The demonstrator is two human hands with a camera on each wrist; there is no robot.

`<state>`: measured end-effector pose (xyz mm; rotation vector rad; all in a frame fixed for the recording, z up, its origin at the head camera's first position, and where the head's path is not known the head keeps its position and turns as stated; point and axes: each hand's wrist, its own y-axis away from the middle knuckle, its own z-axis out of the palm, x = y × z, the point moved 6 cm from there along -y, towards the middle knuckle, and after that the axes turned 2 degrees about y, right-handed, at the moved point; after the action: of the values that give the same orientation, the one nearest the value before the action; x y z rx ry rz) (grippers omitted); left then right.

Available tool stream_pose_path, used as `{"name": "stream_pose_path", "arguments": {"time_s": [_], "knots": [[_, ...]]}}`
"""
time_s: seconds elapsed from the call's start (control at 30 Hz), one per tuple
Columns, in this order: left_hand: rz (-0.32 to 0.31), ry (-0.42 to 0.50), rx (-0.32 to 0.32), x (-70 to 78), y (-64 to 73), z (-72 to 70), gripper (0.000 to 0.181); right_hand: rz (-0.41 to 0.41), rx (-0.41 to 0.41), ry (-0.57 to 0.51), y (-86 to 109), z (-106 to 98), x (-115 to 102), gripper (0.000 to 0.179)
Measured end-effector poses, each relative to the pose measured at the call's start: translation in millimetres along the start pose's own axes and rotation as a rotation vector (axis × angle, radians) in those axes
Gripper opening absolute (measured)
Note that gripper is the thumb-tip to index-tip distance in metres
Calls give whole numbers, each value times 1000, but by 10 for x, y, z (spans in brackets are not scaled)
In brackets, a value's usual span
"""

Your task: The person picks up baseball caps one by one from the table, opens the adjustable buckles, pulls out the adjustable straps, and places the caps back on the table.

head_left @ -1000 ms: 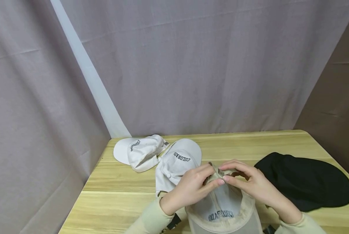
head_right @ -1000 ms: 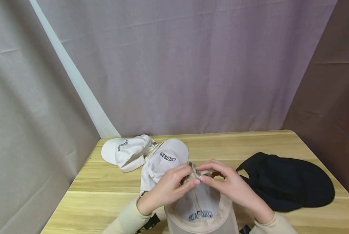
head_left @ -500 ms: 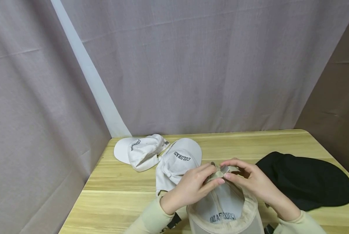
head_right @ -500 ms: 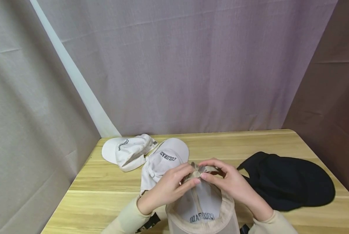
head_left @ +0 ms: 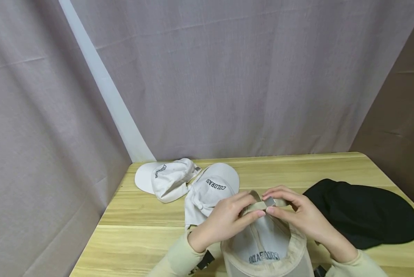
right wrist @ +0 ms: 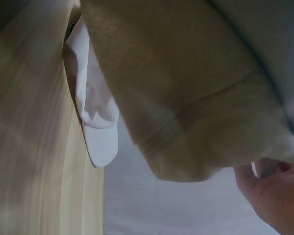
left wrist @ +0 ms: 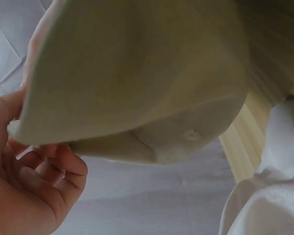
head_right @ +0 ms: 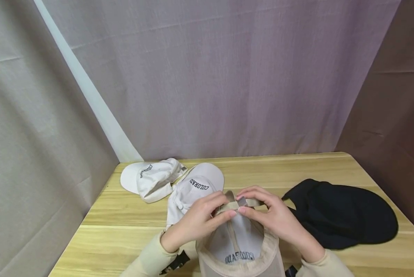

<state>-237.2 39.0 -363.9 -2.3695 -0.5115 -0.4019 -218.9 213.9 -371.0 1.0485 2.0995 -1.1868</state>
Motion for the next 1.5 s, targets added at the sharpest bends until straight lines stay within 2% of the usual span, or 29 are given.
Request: {"name": "stream_pose_path", "arguments": {"time_s": [0.13, 0.3, 0.4, 0.53, 0.7, 0.8, 0.9, 1.13, 1.37, 1.5], "knots": [[-14, -4, 10, -46, 34, -73, 22, 3, 38, 56, 8, -37, 0, 32], [-79, 21, 64, -173, 127, -221, 22, 58, 110, 76, 33, -154, 37, 28], [-107, 41, 67, -215, 146, -260, 20, 72, 116, 76, 43, -176, 50, 27], [-101, 3, 19, -176, 96, -202, 18, 51, 65, 34, 21, -90, 44, 28], [-38, -81, -61, -36, 2, -58, 16, 38, -6, 25, -13, 61, 18, 29], [-28, -110, -88, 1, -21, -3, 15, 48, -16, 20, -19, 103, 7, 28], [-38, -123, -93, 2, -16, 11, 14, 63, -11, 23, -12, 113, 9, 27], [-13, -164, -95, -2, 3, 19, 15, 85, -21, 40, 4, 128, 28, 27], [-28, -130, -88, -38, 21, -1, 15, 95, -16, 51, 1, 98, 39, 26], [-57, -77, -87, -69, 48, -27, 17, 93, -8, 44, 12, 83, 52, 26]]}}
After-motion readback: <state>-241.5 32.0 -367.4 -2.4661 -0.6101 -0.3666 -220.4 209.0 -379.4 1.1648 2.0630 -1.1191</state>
